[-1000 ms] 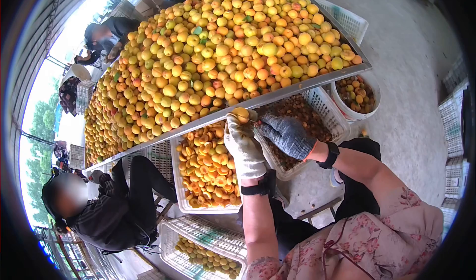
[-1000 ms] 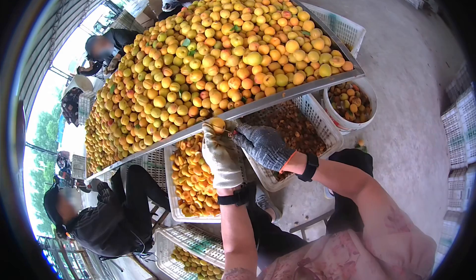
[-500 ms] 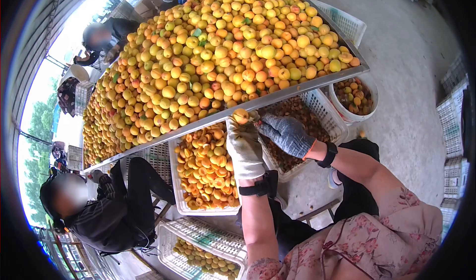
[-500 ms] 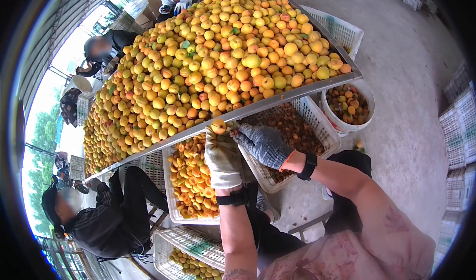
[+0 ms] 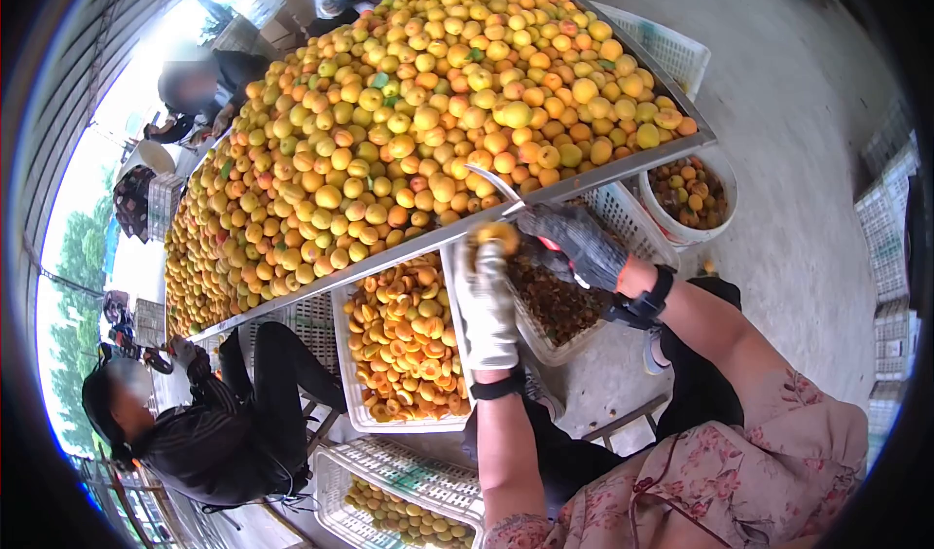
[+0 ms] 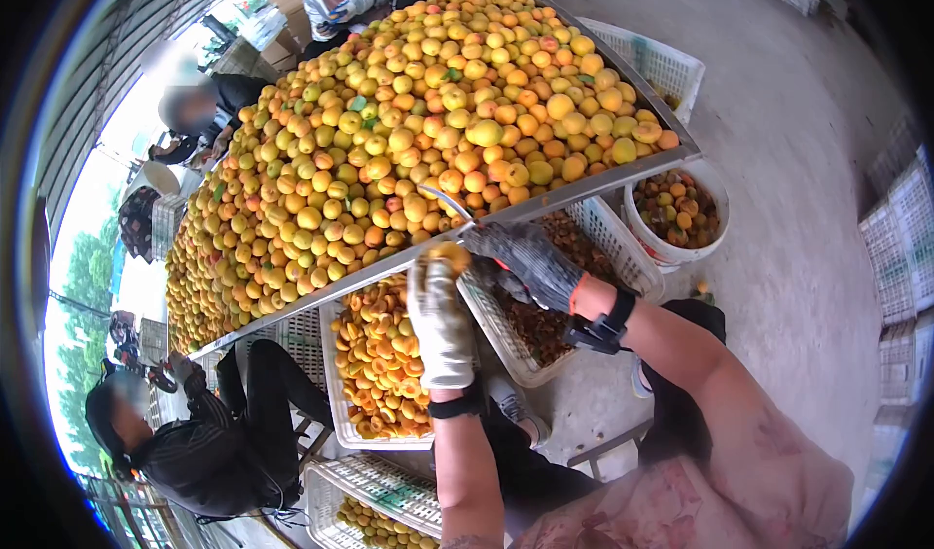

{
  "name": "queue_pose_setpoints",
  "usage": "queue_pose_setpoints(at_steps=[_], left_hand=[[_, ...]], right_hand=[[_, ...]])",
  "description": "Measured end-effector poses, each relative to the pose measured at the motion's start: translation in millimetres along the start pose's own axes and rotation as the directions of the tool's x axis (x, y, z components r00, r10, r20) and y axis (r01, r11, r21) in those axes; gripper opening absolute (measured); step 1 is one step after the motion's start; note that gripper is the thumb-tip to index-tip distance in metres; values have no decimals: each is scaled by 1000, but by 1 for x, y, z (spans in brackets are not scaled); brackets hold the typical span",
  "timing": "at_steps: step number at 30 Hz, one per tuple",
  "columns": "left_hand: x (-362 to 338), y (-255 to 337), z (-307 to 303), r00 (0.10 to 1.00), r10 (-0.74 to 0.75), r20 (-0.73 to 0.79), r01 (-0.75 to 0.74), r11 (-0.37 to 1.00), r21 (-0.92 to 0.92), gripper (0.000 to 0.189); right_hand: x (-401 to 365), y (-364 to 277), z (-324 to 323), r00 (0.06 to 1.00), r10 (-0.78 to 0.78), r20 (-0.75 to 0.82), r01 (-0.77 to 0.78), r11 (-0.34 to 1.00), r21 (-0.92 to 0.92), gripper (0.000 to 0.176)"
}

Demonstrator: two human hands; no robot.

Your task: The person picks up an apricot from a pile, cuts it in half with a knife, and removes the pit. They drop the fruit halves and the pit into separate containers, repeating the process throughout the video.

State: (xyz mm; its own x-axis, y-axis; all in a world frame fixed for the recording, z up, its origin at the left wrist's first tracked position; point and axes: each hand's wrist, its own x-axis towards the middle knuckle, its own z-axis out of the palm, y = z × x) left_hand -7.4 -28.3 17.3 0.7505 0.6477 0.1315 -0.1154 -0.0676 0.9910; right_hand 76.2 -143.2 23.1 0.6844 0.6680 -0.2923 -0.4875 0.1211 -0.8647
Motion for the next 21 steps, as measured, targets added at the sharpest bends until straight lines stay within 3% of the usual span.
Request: queue_pose_setpoints(at_steps=[2, 3, 4, 6, 7, 8, 9, 10, 11, 12, 13, 14, 15, 16, 17, 18, 19, 20, 21], left_hand=[[-1, -16, 6, 915, 324, 239, -394, 845, 361, 34], [-1, -23, 6, 907, 351, 233, -418, 816, 398, 34], [0, -24, 7, 898, 378, 227, -441, 785, 435, 35], [-6, -24, 17, 969, 221, 112, -243, 937, 253, 35], [-12, -20, 22, 994, 98, 52, -104, 984, 146, 36], [-19, -6, 27, 994, -111, 16, 111, 993, 31, 36], [-19, -22, 30, 986, -166, -16, 164, 984, -65, 35], [-22, -17, 35, 989, -100, -109, 99, 995, -11, 34], [-24, -13, 40, 979, -33, -200, 44, 998, 54, 33], [-20, -35, 39, 973, -30, -228, 30, 1000, -4, 33], [-15, -58, 38, 966, -28, -256, 12, 998, -61, 32], [-14, -61, 37, 970, -161, -185, 94, 941, -326, 30], [-13, -63, 36, 951, -290, -110, 182, 809, -559, 29], [-11, -65, 33, 978, -174, -114, 102, 878, -467, 26], [-7, -67, 28, 982, -179, -56, 134, 878, -460, 29], [-6, -69, 28, 940, -338, 40, 287, 725, -626, 29], [-3, -43, 31, 865, -484, 134, 406, 516, -754, 30], [-7, -39, 13, 769, -580, 268, 581, 460, -672, 32], [-6, -36, 14, 804, -473, 360, 566, 424, -707, 34]], right_hand=[[7, 8, -2, 989, -134, -68, 133, 991, -16, 19], [10, 14, -4, 984, -160, -85, 160, 987, 1, 19], [7, 8, -1, 998, -30, -62, 44, 966, 253, 16], [16, 19, -4, 992, -95, -79, 111, 967, 230, 15], [18, 20, 5, 955, -226, -193, 256, 956, 146, 16], [18, 25, 6, 960, -213, -183, 241, 959, 147, 16], [19, 30, 2, 840, -521, -152, 467, 836, -288, 18], [18, 31, 1, 659, -752, 16, 580, 495, -647, 22], [15, 32, 3, 635, -770, 62, 519, 366, -773, 27], [17, 33, 4, 637, -768, 62, 515, 365, -776, 27], [19, 35, 3, 604, -783, 151, 495, 219, -841, 28], [19, 35, 2, 575, -782, 242, 463, 67, -884, 29], [17, 33, 2, 539, -785, 305, 494, 0, -870, 32], [10, 26, 5, 564, -749, 348, 475, -51, -879, 32], [8, 23, 6, 548, -744, 382, 496, -78, -865, 31], [7, 21, 6, 532, -739, 414, 517, -104, -850, 31], [10, 22, 3, 596, -718, 360, 583, 78, -809, 33], [16, 28, 1, 596, -721, 354, 575, 76, -815, 33], [25, 35, 1, 742, -669, 38, 592, 628, -504, 33]])
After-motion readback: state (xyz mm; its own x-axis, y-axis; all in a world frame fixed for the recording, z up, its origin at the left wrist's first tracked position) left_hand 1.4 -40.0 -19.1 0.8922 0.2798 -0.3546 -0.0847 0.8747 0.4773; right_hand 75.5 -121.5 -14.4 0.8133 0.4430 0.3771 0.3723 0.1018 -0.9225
